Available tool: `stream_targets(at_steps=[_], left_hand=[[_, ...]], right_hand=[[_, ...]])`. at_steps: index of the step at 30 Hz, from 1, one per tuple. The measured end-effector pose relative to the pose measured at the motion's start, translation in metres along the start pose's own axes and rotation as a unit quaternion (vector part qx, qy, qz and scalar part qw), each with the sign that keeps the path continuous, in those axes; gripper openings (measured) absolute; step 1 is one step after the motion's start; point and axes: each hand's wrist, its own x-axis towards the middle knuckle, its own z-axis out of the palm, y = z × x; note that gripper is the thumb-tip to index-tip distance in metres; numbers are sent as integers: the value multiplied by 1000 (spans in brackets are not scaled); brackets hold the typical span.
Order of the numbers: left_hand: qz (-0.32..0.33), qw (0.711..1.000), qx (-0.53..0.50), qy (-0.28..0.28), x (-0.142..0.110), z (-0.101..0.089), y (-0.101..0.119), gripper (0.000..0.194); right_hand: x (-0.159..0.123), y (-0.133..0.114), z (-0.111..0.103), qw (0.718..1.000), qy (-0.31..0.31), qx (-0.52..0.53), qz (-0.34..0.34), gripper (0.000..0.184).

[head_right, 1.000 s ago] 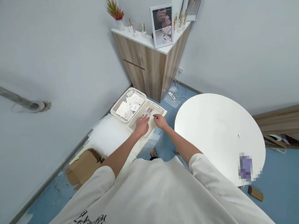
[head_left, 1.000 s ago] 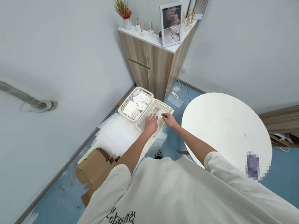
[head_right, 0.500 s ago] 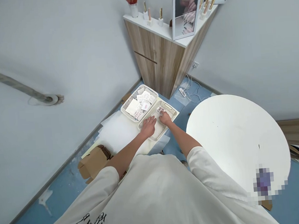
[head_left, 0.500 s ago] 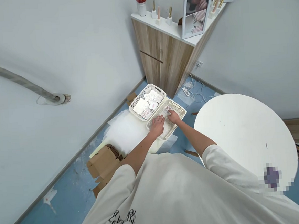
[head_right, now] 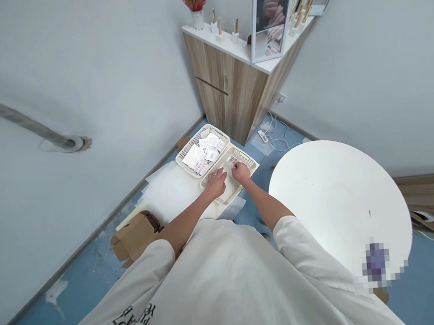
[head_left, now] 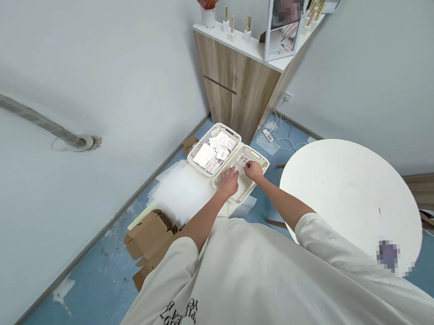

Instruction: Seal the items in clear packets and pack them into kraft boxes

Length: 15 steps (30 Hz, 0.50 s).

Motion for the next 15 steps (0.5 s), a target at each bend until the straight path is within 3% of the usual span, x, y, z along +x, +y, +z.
stream_targets(at_steps=[4,7,11,15], left_hand=[[-17,999,-10,42,6,-5,15,69],[-6,998,-34,60,16,-2,37,68],[42,994,-77,60,29,13,85,61],[77,991,-110,19,35,43,139,61]], right_hand=[[-17,13,-33,998,45,45,6,20],[-32,36,-62,992,94,81,20,24],[-62,86,-96,978,147,138,47,25],[-102,149,-121,965,175,175,86,27]])
